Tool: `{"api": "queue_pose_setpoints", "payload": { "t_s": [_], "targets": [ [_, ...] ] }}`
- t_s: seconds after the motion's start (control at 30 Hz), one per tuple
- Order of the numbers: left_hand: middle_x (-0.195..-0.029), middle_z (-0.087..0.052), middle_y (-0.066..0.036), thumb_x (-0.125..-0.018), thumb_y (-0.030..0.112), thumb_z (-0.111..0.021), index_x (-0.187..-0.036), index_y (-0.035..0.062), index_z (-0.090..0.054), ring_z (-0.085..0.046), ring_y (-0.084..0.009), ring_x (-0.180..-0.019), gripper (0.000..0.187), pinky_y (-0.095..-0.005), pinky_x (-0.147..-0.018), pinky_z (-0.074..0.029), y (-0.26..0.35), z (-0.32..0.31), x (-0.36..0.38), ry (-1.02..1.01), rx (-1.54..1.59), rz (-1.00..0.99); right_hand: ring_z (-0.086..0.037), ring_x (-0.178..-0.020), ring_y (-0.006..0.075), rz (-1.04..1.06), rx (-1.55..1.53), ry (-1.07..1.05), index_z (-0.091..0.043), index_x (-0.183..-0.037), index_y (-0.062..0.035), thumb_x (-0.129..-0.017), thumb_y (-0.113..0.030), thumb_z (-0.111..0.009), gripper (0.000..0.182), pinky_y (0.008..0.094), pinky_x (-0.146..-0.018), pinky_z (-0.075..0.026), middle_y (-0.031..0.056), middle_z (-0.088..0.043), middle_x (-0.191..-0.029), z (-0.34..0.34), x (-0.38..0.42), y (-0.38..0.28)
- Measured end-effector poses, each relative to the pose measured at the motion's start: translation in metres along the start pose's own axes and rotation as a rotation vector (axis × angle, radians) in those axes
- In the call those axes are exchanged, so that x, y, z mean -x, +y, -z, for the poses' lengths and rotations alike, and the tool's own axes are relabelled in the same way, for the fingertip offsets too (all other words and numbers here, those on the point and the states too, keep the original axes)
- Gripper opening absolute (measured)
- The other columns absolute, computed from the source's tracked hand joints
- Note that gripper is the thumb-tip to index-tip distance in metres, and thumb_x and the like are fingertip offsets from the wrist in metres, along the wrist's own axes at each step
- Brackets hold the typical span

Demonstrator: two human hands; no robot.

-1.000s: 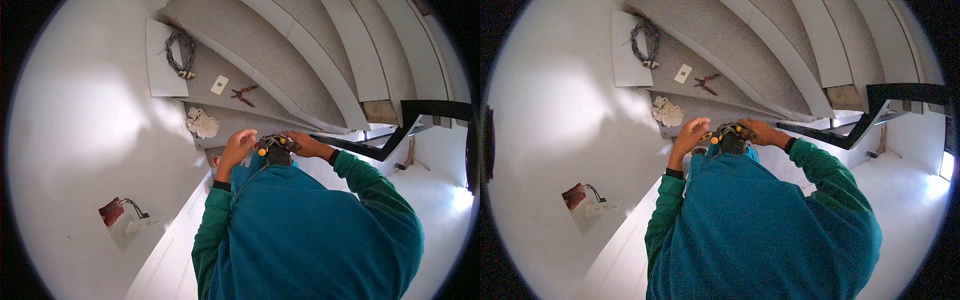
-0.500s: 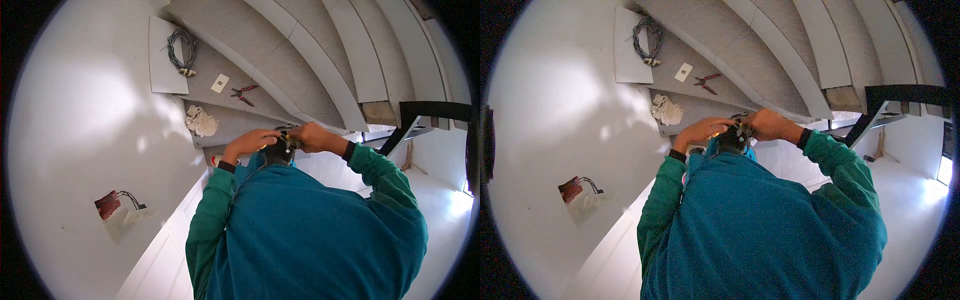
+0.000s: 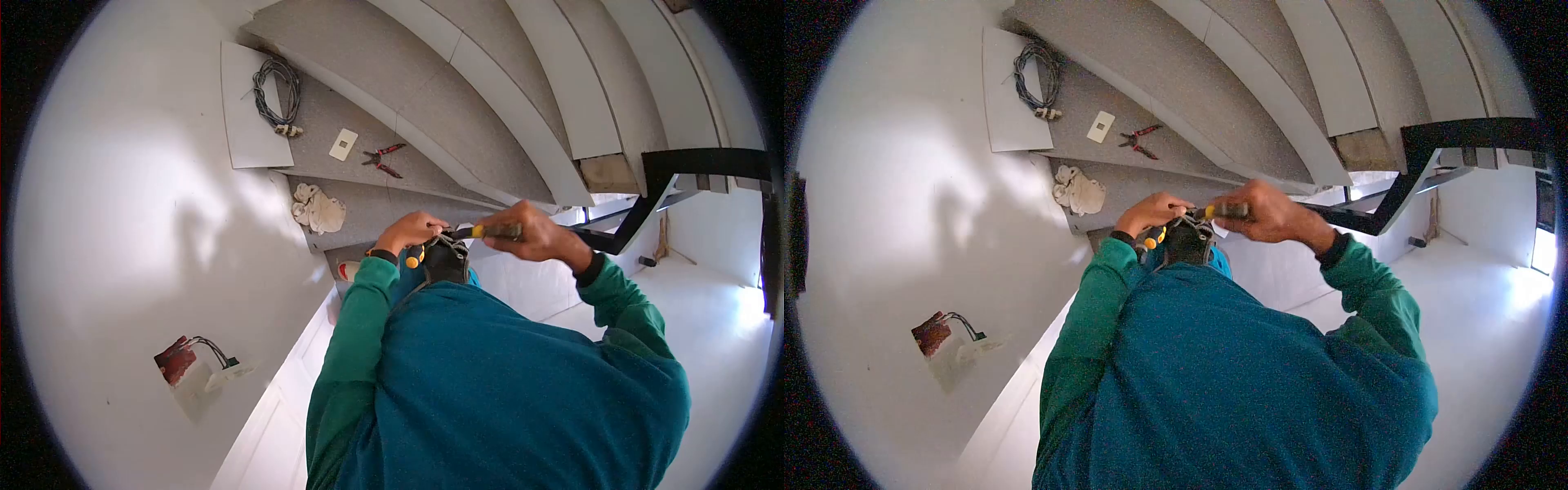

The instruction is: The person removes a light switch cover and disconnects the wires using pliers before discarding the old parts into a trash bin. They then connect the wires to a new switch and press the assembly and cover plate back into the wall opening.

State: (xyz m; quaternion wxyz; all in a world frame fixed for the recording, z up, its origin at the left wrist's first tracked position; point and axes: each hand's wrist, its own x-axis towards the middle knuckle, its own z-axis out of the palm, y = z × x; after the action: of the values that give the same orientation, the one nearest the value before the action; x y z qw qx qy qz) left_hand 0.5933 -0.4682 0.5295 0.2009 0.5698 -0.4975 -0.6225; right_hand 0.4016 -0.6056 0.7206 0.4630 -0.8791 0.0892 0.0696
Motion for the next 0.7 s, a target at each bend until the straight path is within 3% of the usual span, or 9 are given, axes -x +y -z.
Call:
{"api": "queue_pose_setpoints", "payload": {
  "t_s": [0.1, 0.23, 0.37, 0.43, 0.5, 0.67, 0.7],
  "targets": [
    [-0.101, -0.068, -0.018, -0.084, 0.028, -0.056, -0.110, 0.0092, -0.068, -0.065, -0.0317, -0.095, 0.035, -0.0370, -0.085, -0.049, 0.001, -0.006, -0.002, 0.125, -0.055, -0.033, -0.065, -0.057, 0.0190, -0.083, -0.053, -0.019, -0.067, -0.106, 0.0050, -0.087, -0.016, -0.067, 0.028, 0.0292, -0.051, -0.052, 0.0156, -0.069, -0.075, 0.011, 0.008, 0.000],
    [-0.102, -0.068, -0.018, -0.083, 0.028, -0.056, -0.108, 0.0100, -0.069, -0.064, -0.0335, -0.096, 0.034, -0.0387, -0.086, -0.049, -0.002, -0.007, -0.005, 0.181, -0.097, -0.078, -0.064, -0.053, 0.0167, -0.235, -0.048, -0.073, -0.066, -0.107, 0.0056, -0.088, -0.020, -0.066, 0.031, 0.0282, -0.048, -0.052, 0.0154, -0.068, -0.072, -0.004, 0.019, 0.016],
    [-0.103, -0.068, -0.017, -0.083, 0.029, -0.057, -0.108, 0.0150, -0.070, -0.064, -0.0345, -0.096, 0.031, -0.0395, -0.087, -0.049, -0.009, -0.010, -0.006, 0.177, -0.138, -0.010, -0.063, -0.052, 0.0155, -0.163, -0.075, -0.019, -0.066, -0.108, 0.0055, -0.088, -0.019, -0.067, 0.031, 0.0293, -0.051, -0.052, 0.0141, -0.068, -0.070, -0.035, 0.031, 0.031],
    [-0.103, -0.068, -0.016, -0.083, 0.029, -0.057, -0.108, 0.0169, -0.070, -0.064, -0.0343, -0.096, 0.031, -0.0395, -0.088, -0.049, -0.016, -0.010, -0.013, 0.187, -0.163, 0.001, -0.063, -0.055, 0.0196, -0.050, -0.050, 0.026, -0.066, -0.107, 0.0046, -0.088, -0.017, -0.066, 0.029, 0.0341, -0.054, -0.051, 0.0147, -0.067, -0.070, -0.040, 0.032, 0.025],
    [-0.102, -0.068, -0.015, -0.083, 0.029, -0.057, -0.107, 0.0184, -0.070, -0.064, -0.0329, -0.095, 0.030, -0.0401, -0.086, -0.050, -0.022, -0.012, -0.014, 0.206, -0.206, -0.044, -0.067, -0.073, 0.0283, -0.129, -0.095, -0.030, -0.065, -0.109, 0.0008, -0.087, -0.019, -0.065, 0.030, 0.0374, -0.070, -0.052, 0.0200, -0.068, -0.092, -0.040, 0.038, 0.025],
    [-0.076, -0.065, -0.015, -0.078, 0.030, -0.057, -0.079, 0.0091, -0.070, -0.062, -0.0361, -0.071, 0.024, -0.0464, -0.065, -0.049, -0.024, -0.023, -0.014, 0.331, -0.165, -0.096, -0.068, -0.081, 0.0310, -0.049, -0.046, 0.023, -0.062, -0.112, 0.0024, -0.088, -0.014, -0.062, 0.029, 0.0348, -0.074, -0.053, 0.0208, -0.068, -0.094, -0.063, 0.049, 0.046],
    [-0.077, -0.066, -0.015, -0.076, 0.028, -0.057, -0.082, 0.0107, -0.071, -0.063, -0.0356, -0.072, 0.023, -0.0455, -0.065, -0.049, -0.037, -0.025, -0.019, 0.413, -0.244, -0.270, -0.068, -0.080, 0.0305, -0.082, -0.010, 0.036, -0.061, -0.112, 0.0030, -0.089, -0.013, -0.061, 0.029, 0.0342, -0.075, -0.053, 0.0206, -0.068, -0.092, -0.072, 0.049, 0.047]
  ]
}}
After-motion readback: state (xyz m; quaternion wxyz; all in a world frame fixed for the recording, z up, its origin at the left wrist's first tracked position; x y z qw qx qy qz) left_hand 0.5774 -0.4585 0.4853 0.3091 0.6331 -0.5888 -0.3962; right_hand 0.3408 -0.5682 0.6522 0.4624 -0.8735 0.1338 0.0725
